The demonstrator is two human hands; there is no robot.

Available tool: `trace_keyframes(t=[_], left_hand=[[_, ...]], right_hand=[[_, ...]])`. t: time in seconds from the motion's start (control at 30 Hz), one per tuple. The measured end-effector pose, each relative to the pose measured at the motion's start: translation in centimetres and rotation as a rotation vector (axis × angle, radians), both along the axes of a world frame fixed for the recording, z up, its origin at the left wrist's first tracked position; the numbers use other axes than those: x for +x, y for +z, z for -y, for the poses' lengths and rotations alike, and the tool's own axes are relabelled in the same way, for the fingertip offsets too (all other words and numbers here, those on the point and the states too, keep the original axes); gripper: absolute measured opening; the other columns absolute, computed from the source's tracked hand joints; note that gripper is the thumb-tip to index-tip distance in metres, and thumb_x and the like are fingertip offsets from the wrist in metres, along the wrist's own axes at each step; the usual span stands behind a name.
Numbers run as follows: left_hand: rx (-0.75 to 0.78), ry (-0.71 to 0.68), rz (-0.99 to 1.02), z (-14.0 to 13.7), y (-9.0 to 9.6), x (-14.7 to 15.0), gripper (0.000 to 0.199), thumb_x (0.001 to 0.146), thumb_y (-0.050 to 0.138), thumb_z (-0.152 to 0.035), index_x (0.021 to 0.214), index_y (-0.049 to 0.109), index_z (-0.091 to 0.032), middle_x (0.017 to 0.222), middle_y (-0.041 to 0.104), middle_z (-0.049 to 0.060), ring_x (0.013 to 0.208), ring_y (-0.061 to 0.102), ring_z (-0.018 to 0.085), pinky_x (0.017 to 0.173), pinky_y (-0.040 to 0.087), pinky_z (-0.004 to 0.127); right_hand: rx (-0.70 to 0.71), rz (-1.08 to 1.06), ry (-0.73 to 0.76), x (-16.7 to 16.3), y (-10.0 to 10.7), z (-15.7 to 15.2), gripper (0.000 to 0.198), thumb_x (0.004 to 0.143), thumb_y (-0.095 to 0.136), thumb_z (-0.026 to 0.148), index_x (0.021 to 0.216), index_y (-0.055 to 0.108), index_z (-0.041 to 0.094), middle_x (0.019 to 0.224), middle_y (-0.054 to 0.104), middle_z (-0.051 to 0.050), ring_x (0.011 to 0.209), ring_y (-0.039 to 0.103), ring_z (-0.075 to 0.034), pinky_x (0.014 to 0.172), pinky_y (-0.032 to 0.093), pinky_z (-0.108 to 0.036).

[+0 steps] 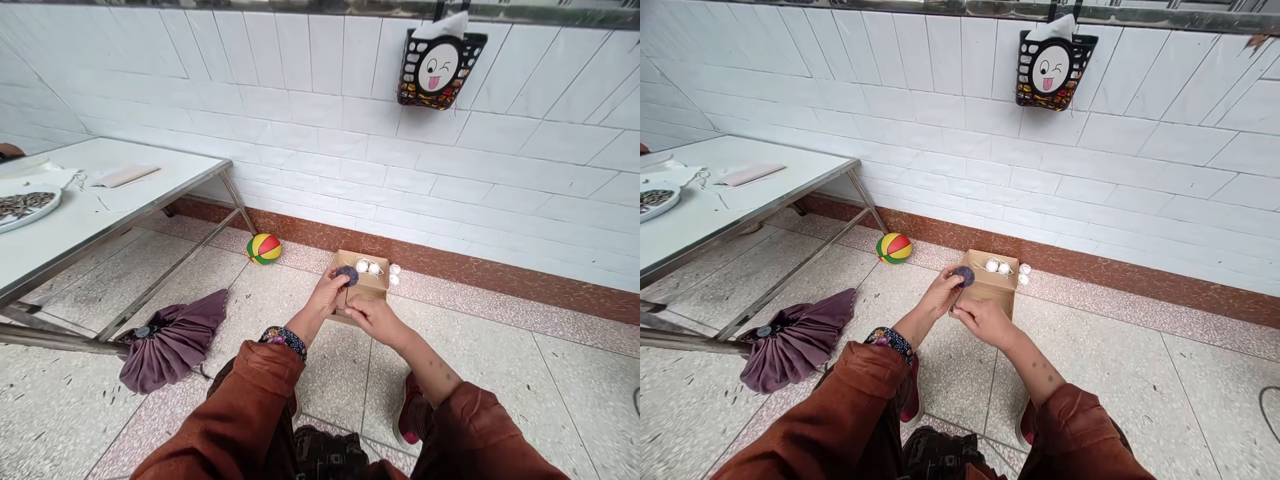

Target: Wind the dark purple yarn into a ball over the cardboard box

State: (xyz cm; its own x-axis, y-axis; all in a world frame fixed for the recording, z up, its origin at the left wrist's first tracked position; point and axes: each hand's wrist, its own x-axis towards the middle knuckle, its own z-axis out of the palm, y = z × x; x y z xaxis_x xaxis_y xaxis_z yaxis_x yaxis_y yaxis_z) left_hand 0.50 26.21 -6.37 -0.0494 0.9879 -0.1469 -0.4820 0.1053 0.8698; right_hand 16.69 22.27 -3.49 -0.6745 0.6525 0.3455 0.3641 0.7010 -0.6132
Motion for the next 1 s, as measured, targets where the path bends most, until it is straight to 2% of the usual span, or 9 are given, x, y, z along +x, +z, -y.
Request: trace_keyframes(t=[0.17, 0.27, 0.33, 0.4, 0.53, 0.7, 0.77, 0.87, 1.0], left_hand=[[-0.038, -0.146, -0.079, 1.0, 0.5, 0.8, 0.051, 0.062, 0.079, -0.012, 0.11, 0.064, -0.019, 0.097, 0.068, 0.003, 0.091, 0.063, 0.016, 0.089, 0.047, 0.032], [-0.018, -0.403, -0.018, 1.7, 1.8, 1.2, 0.058, 0.064, 0.077, -0.012, 0.12, 0.065, -0.021, 0.097, 0.067, 0.003, 0.091, 0.063, 0.016, 0.089, 0.049, 0.033], [0.032, -0.465, 0.116, 1.8, 2.6, 1.5, 0.056, 0.068, 0.077, -0.018, 0.123, 0.065, -0.024, 0.109, 0.067, 0.007, 0.101, 0.063, 0.02, 0.091, 0.05, 0.036], [0.075, -0.42, 0.188, 1.6, 3.0, 1.8, 0.051, 0.071, 0.077, -0.022, 0.121, 0.065, -0.025, 0.121, 0.065, 0.008, 0.11, 0.061, 0.022, 0.093, 0.05, 0.036], [0.059, -0.14, 0.196, 0.7, 2.6, 2.1, 0.044, 0.074, 0.075, -0.025, 0.116, 0.063, -0.022, 0.12, 0.066, 0.007, 0.107, 0.063, 0.019, 0.09, 0.049, 0.033], [-0.026, 0.038, 0.018, 0.1, 1.7, 1.7, 0.047, 0.069, 0.075, -0.019, 0.113, 0.06, -0.022, 0.108, 0.067, 0.004, 0.098, 0.063, 0.017, 0.091, 0.047, 0.033], [-0.008, 0.012, -0.088, 0.3, 1.8, 1.5, 0.051, 0.067, 0.076, -0.018, 0.115, 0.059, -0.022, 0.107, 0.067, 0.004, 0.099, 0.062, 0.019, 0.093, 0.046, 0.034], [0.033, -0.1, -0.228, 1.0, 2.2, 1.1, 0.059, 0.063, 0.08, -0.018, 0.119, 0.06, -0.023, 0.108, 0.067, 0.005, 0.098, 0.061, 0.02, 0.091, 0.046, 0.035], [0.111, -0.359, -0.213, 2.0, 2.9, 1.1, 0.064, 0.063, 0.081, -0.02, 0.124, 0.062, -0.024, 0.105, 0.067, 0.005, 0.099, 0.061, 0.023, 0.091, 0.044, 0.037]], right_hand=[[-0.088, -0.261, -0.246, 2.2, 1.8, -4.4, 0.029, 0.101, 0.051, 0.044, 0.09, 0.067, 0.022, 0.087, 0.07, -0.005, 0.081, 0.064, -0.021, 0.076, 0.05, -0.032], [-0.168, -0.334, -0.401, 3.7, 0.5, -6.4, 0.03, 0.098, 0.053, 0.046, 0.085, 0.065, 0.021, 0.078, 0.065, -0.002, 0.074, 0.061, -0.019, 0.07, 0.049, -0.03], [-0.217, -0.318, -0.455, 4.1, -0.9, -6.8, 0.031, 0.097, 0.053, 0.046, 0.082, 0.064, 0.022, 0.073, 0.063, -0.001, 0.069, 0.058, -0.018, 0.066, 0.047, -0.029], [-0.239, -0.265, -0.462, 3.8, -2.2, -6.5, 0.03, 0.098, 0.051, 0.043, 0.081, 0.064, 0.022, 0.072, 0.063, -0.001, 0.069, 0.059, -0.018, 0.064, 0.048, -0.028], [-0.202, -0.133, -0.352, 2.0, -3.3, -4.4, 0.023, 0.099, 0.048, 0.033, 0.09, 0.066, 0.022, 0.082, 0.07, -0.004, 0.078, 0.065, -0.021, 0.073, 0.051, -0.031], [-0.156, -0.049, -0.031, 0.6, -0.3, -1.8, 0.025, 0.101, 0.048, 0.033, 0.085, 0.064, 0.022, 0.081, 0.068, -0.003, 0.075, 0.063, -0.018, 0.073, 0.05, -0.03], [-0.19, -0.163, -0.011, 1.0, 1.5, -1.7, 0.026, 0.101, 0.05, 0.036, 0.085, 0.064, 0.022, 0.079, 0.066, -0.002, 0.072, 0.061, -0.016, 0.071, 0.049, -0.028], [-0.254, -0.35, -0.163, 2.3, 3.0, -2.8, 0.026, 0.1, 0.053, 0.042, 0.09, 0.066, 0.022, 0.08, 0.065, -0.002, 0.072, 0.059, -0.017, 0.067, 0.048, -0.028], [-0.33, -0.47, -0.392, 3.7, 1.8, -5.1, 0.029, 0.097, 0.054, 0.048, 0.088, 0.063, 0.022, 0.067, 0.051, 0.002, 0.058, 0.048, -0.015, 0.057, 0.041, -0.027]])
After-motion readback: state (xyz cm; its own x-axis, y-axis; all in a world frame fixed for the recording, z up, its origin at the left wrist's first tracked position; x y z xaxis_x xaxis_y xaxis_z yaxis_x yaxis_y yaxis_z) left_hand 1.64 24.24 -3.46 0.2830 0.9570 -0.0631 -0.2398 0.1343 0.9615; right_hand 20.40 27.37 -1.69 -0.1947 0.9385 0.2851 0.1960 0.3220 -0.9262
